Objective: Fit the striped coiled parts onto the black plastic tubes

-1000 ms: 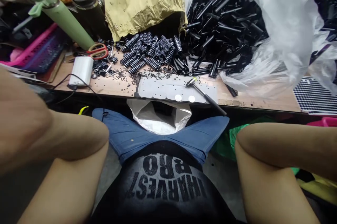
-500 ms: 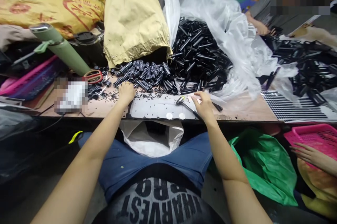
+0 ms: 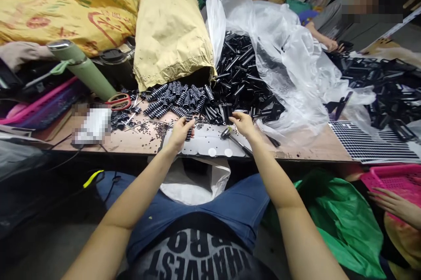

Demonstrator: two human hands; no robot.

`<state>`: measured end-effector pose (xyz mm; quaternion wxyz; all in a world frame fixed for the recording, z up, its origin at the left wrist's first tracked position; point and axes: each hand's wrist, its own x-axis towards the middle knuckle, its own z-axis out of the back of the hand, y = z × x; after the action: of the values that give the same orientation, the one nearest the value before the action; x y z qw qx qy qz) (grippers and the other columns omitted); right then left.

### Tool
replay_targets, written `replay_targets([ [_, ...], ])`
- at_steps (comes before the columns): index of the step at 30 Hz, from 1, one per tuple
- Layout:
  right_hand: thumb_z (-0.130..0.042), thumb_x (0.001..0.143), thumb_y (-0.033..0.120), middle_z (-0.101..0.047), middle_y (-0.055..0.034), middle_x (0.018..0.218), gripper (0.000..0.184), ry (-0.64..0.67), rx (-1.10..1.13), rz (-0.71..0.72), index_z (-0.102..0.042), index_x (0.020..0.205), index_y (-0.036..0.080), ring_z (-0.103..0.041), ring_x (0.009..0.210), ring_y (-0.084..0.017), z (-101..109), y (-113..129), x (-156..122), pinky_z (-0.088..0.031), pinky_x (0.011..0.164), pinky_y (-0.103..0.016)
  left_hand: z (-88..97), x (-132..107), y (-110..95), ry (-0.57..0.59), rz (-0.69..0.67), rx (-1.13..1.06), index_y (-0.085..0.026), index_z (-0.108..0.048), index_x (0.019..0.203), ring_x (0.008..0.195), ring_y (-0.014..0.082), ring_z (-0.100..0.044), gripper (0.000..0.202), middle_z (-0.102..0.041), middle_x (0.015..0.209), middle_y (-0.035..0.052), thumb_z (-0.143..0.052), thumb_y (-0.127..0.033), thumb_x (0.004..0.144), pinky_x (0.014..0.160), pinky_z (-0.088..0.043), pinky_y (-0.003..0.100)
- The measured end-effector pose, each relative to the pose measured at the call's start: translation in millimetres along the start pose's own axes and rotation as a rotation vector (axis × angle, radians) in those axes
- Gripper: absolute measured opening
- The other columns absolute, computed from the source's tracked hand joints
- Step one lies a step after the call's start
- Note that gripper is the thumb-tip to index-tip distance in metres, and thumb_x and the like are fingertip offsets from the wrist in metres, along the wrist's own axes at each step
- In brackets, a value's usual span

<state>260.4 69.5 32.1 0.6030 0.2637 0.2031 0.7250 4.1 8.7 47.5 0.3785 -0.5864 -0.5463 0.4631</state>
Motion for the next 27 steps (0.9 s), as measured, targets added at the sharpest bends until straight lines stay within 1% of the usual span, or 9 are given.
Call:
replay_targets([
  [4, -0.074, 0.070, 0.044, -0.070, -0.0037, 0.083, 0.035, 0.174, 0.770, -0.093, -0.065, 0.090, 0.017, -0.065, 0.075, -0.017, -21.0, 37.4, -23.5, -0.052, 0.069, -0.030, -27.0, 2.1, 6.6, 0.073, -0.005, 0.064, -0.014, -0.059, 0.085, 0.040, 0.0047, -0.042, 0.037, -0.051, 0.057, -0.0053, -0.078, -0.040, 0.066, 0.038, -0.032, 0.018],
  [6, -0.079, 0.064, 0.046, -0.069, -0.0017, 0.077, 0.040, 0.254, 0.872, -0.128, -0.064, 0.087, 0.018, -0.064, 0.071, -0.015, -31.2, 51.0, -33.1, -0.051, 0.067, -0.028, -33.9, 5.0, 10.8, 0.085, 0.031, 0.072, -0.013, -0.060, 0.082, 0.037, 0.0047, -0.040, 0.038, -0.049, 0.050, -0.0061, -0.080, -0.039, 0.063, 0.037, -0.029, 0.018],
  [10, -0.071, 0.068, 0.056, -0.068, -0.0071, 0.090, 0.051, 0.232, 0.745, -0.104, -0.061, 0.099, 0.017, -0.065, 0.080, -0.020, -39.1, 61.7, -38.7, -0.052, 0.071, -0.034, -32.7, 8.9, 18.1, 0.034, 0.051, 0.036, -0.013, -0.059, 0.075, 0.034, 0.0049, -0.038, 0.037, -0.047, 0.043, -0.0068, -0.082, -0.037, 0.060, 0.035, -0.027, 0.018],
  [12, -0.074, 0.065, 0.057, -0.061, -0.0143, 0.118, 0.071, 0.162, 0.562, 0.035, -0.054, 0.121, 0.018, -0.061, 0.102, -0.027, -35.7, 64.9, -37.2, -0.052, 0.083, -0.042, -29.1, 8.6, 19.6, 0.014, 0.063, 0.009, -0.013, -0.058, 0.074, 0.033, 0.0048, -0.038, 0.035, -0.047, 0.043, -0.0070, -0.081, -0.035, 0.061, 0.034, -0.027, 0.017],
  [15, -0.084, 0.057, 0.047, -0.037, -0.0154, 0.146, 0.102, 0.123, 0.214, 0.349, -0.034, 0.142, 0.022, -0.037, 0.134, -0.034, -25.7, 72.1, -37.6, -0.035, 0.107, -0.051, -25.6, 4.0, 18.9, 0.035, 0.117, -0.002, -0.014, -0.058, 0.074, 0.034, 0.0050, -0.041, 0.035, -0.049, 0.046, -0.0064, -0.082, -0.034, 0.061, 0.034, -0.028, 0.017],
  [17, -0.083, 0.060, 0.041, -0.034, -0.0146, 0.149, 0.104, 0.136, 0.062, 0.449, -0.028, 0.146, 0.022, -0.030, 0.139, -0.034, -20.1, 75.6, -43.4, -0.027, 0.113, -0.053, -22.8, -1.1, 18.1, 0.066, 0.131, -0.012, -0.014, -0.058, 0.081, 0.034, 0.0052, -0.043, 0.039, -0.051, 0.050, -0.0064, -0.082, -0.037, 0.061, 0.034, -0.029, 0.017],
  [20, -0.079, 0.063, 0.041, -0.035, -0.0171, 0.147, 0.103, 0.186, 0.002, 0.430, -0.024, 0.148, 0.018, -0.032, 0.137, -0.034, -18.8, 73.3, -59.7, -0.028, 0.113, -0.052, -11.4, -8.9, 19.0, 0.085, 0.122, -0.086, -0.016, -0.056, 0.093, 0.035, 0.0046, -0.043, 0.046, -0.052, 0.058, -0.0071, -0.077, -0.048, 0.067, 0.033, -0.029, 0.016],
  [24, -0.077, 0.063, 0.052, -0.047, -0.0194, 0.136, 0.100, 0.562, -0.026, 0.426, -0.033, 0.143, 0.012, -0.046, 0.125, -0.033, -36.6, 63.8, -69.7, -0.039, 0.106, -0.047, 14.2, -15.4, 22.9, 0.025, 0.170, -0.189, -0.016, -0.056, 0.097, 0.039, 0.0062, -0.047, 0.043, -0.054, 0.062, -0.0053, -0.068, -0.051, 0.076, 0.035, -0.034, 0.018],
  [27, -0.078, 0.062, 0.048, -0.042, -0.0228, 0.139, 0.101, 0.487, -0.129, 0.391, -0.032, 0.143, 0.008, -0.041, 0.127, -0.036, -58.8, 63.5, -52.0, -0.034, 0.108, -0.050, 24.3, -17.9, 21.0, -0.010, 0.214, -0.253, -0.015, -0.056, 0.101, 0.043, 0.0082, -0.051, 0.041, -0.055, 0.062, -0.0041, -0.062, -0.051, 0.081, 0.040, -0.041, 0.020],
])
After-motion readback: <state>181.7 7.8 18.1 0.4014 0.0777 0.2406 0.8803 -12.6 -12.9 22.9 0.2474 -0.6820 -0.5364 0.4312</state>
